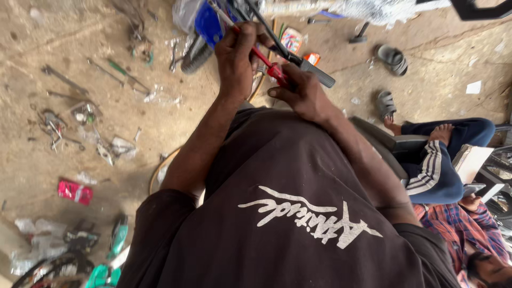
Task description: The person assembles and repairs a bicycle by using a screwdriver and wrenches to tighten bolts on the handlebars and fork while sitting on the ground.
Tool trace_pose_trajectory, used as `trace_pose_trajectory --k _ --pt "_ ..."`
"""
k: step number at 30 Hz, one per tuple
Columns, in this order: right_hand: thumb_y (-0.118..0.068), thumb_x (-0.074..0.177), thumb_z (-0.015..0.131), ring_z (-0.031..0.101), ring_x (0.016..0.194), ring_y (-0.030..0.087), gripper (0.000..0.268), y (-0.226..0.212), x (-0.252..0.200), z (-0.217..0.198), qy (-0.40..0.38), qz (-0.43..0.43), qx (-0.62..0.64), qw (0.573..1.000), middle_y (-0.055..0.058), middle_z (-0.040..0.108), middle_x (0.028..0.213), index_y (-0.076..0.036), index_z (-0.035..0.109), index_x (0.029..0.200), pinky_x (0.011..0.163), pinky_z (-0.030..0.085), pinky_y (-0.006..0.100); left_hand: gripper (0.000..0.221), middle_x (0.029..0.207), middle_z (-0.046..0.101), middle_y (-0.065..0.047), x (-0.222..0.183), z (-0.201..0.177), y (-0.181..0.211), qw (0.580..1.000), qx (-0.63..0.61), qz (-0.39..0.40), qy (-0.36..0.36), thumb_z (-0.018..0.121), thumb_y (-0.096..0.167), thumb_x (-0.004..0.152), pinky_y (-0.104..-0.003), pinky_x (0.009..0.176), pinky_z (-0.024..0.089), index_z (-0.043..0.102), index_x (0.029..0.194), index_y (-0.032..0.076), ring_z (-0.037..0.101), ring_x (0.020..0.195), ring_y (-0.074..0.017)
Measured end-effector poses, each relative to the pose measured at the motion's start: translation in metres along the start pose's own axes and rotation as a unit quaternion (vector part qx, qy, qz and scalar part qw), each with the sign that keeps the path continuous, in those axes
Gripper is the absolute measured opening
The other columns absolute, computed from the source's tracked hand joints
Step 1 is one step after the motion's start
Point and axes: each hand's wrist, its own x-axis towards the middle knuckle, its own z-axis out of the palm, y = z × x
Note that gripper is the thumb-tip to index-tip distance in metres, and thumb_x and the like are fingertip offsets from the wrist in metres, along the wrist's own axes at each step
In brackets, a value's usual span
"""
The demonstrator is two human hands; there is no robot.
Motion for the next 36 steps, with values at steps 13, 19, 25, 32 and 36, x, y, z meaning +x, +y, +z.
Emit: trace_pose_trajectory --k 13,19,25,32,36 --pt "-0.019 0.100 0.077 0.056 0.079 0.013 0.038 0.022 -0.053 -0.034 0.135 0.005 -0.076 0.988 0.010 0.064 0.093 0.000 0.064 0.131 0.069 0.048 0.033 0.031 0.079 0.063 -0.007 0.071 -0.108 0.032 0.985 -0.033 0.159 -0.053 0.052 0.028 0.111 -0.027 0.049 0.039 0.067 0.101 0.003 0.050 0.054 -0.0083" --pt "-0.021 0.100 0.084 0.066 0.085 0.022 0.048 -0.038 -0.036 -0.056 0.169 -0.144 -0.232 0.947 0.014 0.067 0.100 -0.001 0.063 0.139 0.071 0.054 0.035 0.045 0.072 0.057 -0.002 0.026 -0.012 0.032 0.968 0.094 0.106 -0.205 0.048 0.041 0.116 -0.029 0.052 0.038 0.069 0.100 0.005 0.049 0.061 -0.0082" --pt "-0.026 0.097 0.094 0.072 0.090 0.018 0.047 -0.037 -0.036 -0.082 0.166 -0.222 -0.347 0.896 0.009 0.074 0.103 -0.005 0.070 0.131 0.078 0.062 0.032 0.040 0.071 0.062 -0.006 0.024 0.012 -0.005 0.817 0.400 0.304 -0.281 0.060 0.038 0.111 -0.036 0.051 0.044 0.067 0.089 0.005 0.060 0.056 -0.0189" --pt "-0.027 0.095 0.094 0.068 0.089 0.013 0.037 -0.024 -0.052 -0.109 0.194 -0.242 -0.434 0.846 0.003 0.074 0.100 -0.012 0.077 0.125 0.082 0.059 0.030 0.040 0.071 0.063 -0.007 0.034 0.021 -0.035 0.763 0.451 0.333 -0.321 0.067 0.039 0.105 -0.039 0.050 0.045 0.064 0.083 0.006 0.060 0.055 -0.0227" --pt "-0.030 0.094 0.091 0.064 0.085 0.011 0.032 -0.027 -0.057 -0.116 0.170 -0.218 -0.526 0.804 -0.001 0.070 0.092 -0.019 0.078 0.122 0.083 0.056 0.031 0.040 0.070 0.063 -0.006 0.036 0.026 -0.040 0.733 0.487 0.324 -0.347 0.069 0.039 0.105 -0.039 0.049 0.046 0.062 0.082 0.007 0.061 0.055 -0.0214"
